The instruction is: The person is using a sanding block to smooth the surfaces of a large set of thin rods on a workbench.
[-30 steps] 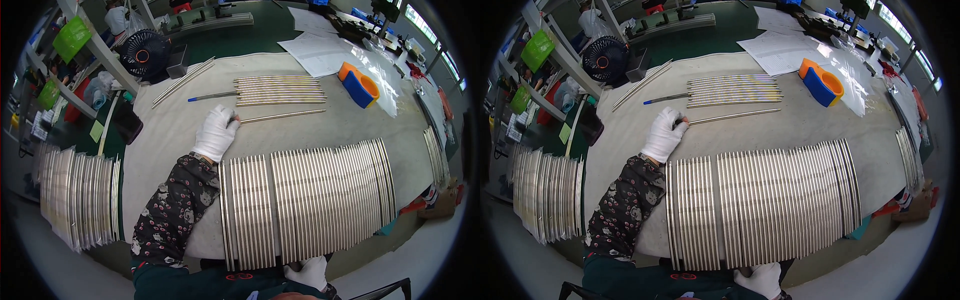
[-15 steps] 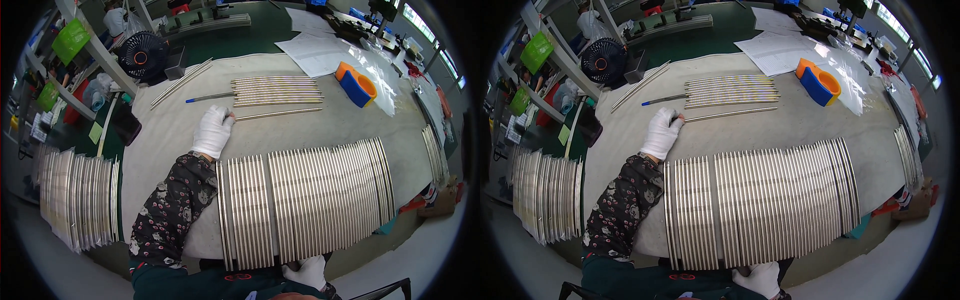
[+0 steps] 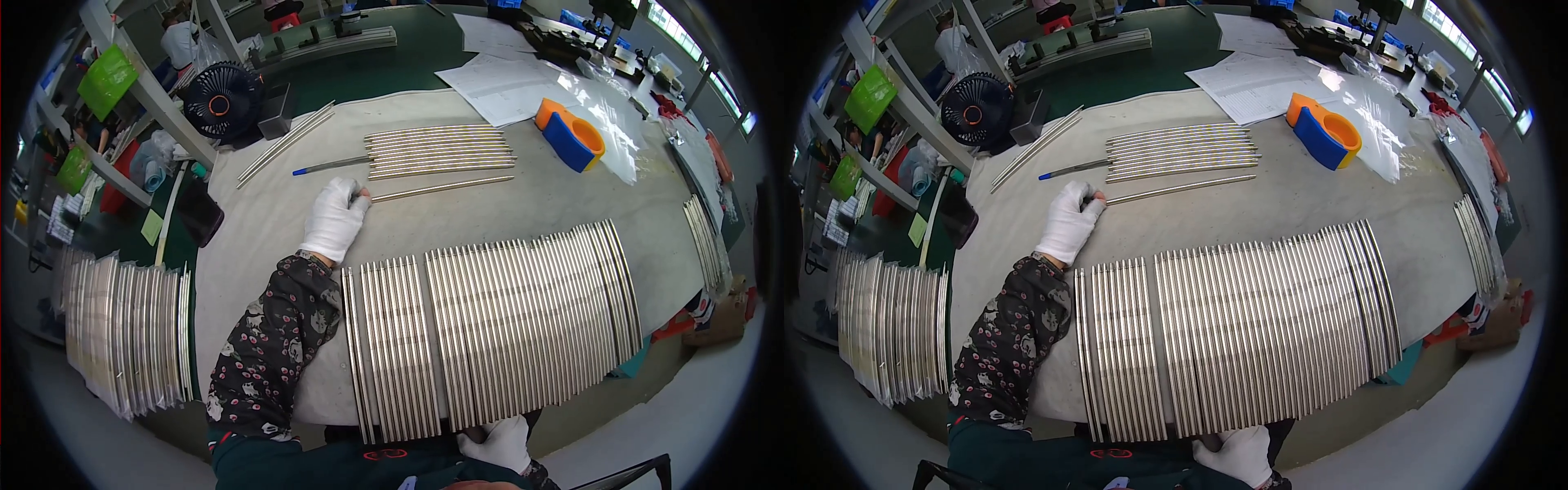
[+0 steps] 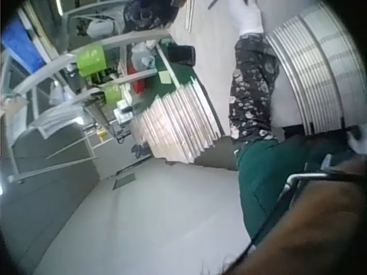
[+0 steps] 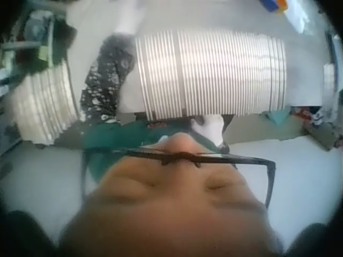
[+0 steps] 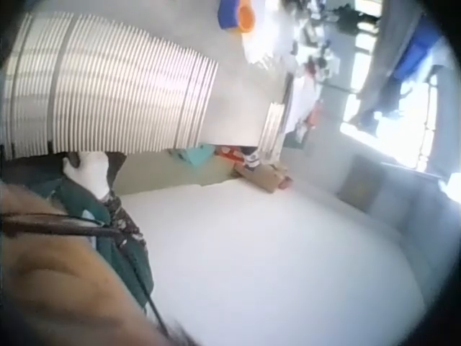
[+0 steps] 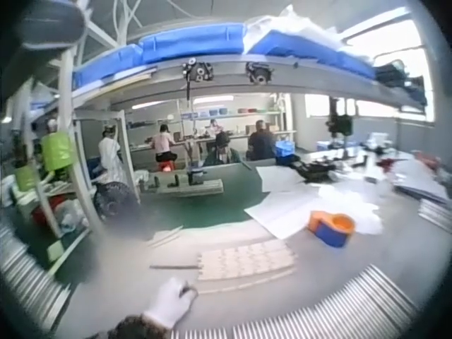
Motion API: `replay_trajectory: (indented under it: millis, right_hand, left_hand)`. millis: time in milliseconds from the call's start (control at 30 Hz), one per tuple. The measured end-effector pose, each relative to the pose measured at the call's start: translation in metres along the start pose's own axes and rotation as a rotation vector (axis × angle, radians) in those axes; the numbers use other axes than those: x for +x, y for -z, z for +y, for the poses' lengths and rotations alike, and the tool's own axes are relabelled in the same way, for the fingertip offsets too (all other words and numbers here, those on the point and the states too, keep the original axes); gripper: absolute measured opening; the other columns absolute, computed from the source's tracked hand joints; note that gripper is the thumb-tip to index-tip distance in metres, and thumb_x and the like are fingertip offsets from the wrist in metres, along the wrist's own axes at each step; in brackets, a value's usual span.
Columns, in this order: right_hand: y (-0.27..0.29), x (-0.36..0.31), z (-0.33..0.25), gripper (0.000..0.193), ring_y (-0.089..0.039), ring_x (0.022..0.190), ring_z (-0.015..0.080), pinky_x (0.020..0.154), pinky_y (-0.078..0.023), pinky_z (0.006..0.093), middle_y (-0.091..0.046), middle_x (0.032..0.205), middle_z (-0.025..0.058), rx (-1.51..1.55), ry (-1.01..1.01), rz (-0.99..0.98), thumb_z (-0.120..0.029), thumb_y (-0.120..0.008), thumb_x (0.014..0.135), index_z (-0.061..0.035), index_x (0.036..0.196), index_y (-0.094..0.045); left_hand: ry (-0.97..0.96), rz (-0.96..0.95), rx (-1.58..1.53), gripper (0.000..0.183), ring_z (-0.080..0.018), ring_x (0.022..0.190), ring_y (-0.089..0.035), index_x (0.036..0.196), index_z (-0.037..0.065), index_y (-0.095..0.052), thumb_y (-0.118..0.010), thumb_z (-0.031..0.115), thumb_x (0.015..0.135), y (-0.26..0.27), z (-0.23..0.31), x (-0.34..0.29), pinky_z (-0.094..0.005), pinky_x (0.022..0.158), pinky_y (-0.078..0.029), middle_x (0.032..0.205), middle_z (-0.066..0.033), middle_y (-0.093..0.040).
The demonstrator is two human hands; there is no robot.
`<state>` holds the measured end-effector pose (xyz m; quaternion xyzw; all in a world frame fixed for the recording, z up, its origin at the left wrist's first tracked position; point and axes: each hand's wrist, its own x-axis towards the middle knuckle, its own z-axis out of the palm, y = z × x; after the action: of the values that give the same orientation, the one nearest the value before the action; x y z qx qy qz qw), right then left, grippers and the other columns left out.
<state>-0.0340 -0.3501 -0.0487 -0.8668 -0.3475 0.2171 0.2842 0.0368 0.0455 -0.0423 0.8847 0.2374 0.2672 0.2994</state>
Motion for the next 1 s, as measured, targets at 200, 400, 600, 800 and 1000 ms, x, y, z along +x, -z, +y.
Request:
replay_trajectory:
  millis: [200,400,600,800,1000]
  right_hand:
    - [-0.001,0.0,0.002,0.03,-0.065,0.07,0.0283,0.065,-0.053,0.0379,-0.067,0.079,0.0073,0.02,-0.031,-0.018,-0.026,-0.073,0.059,-0.0091,0.083,-0.07]
    - [0.0,0.0,0.007,0.031,-0.065,0.071,0.0292,0.066,-0.053,0.038,-0.067,0.08,0.0076,-0.031,0.005,-0.039,-0.026,-0.073,0.059,-0.0095,0.085,-0.07]
    - [-0.003,-0.007,0.007,0.031,-0.058,0.06,0.0274,0.057,-0.047,0.0377,-0.06,0.07,0.0071,-0.094,0.099,0.057,-0.034,-0.074,0.06,-0.0091,0.078,-0.066]
    - [-0.004,-0.014,-0.003,0.041,-0.052,0.072,0.025,0.054,-0.044,0.037,-0.049,0.075,0.0072,-0.274,0.19,0.173,-0.042,-0.074,0.06,-0.0092,0.083,-0.066]
    - [-0.006,-0.022,-0.011,0.056,-0.053,0.089,0.0326,0.074,-0.048,0.0435,-0.053,0.1,0.0141,-0.211,0.113,0.138,-0.032,-0.074,0.055,-0.0071,0.105,-0.065]
  left_hand:
    - [-0.057,0.022,0.025,0.015,-0.0257,0.073,-0.056,0.084,0.002,-0.06,-0.069,0.015,0.08,-0.002,-0.006,0.0,-0.0354,0.067,-0.046,0.08,-0.0127,-0.059]
    - [0.015,-0.105,0.045,0.017,-0.0317,0.083,-0.06,0.084,0.006,-0.062,-0.068,0.021,0.078,0.004,0.005,0.006,-0.0395,0.073,-0.048,0.088,-0.0134,-0.062]
    - [0.009,-0.08,0.358,0.019,-0.0331,0.084,-0.061,0.087,0.009,-0.06,-0.065,0.026,0.081,0.005,0.037,0.019,-0.0423,0.073,-0.05,0.091,-0.0125,-0.061]
    - [-0.094,0.095,0.334,0.02,-0.0321,0.09,-0.06,0.095,0.008,-0.058,-0.065,0.021,0.082,0.021,0.035,0.004,-0.0423,0.076,-0.05,0.095,-0.0116,-0.059]
    - [-0.498,-0.226,0.32,0.047,-0.0331,0.113,-0.054,0.123,0.004,-0.052,-0.067,0.02,0.081,0.104,0.049,-0.081,-0.0391,0.093,-0.044,0.122,-0.0147,-0.055]
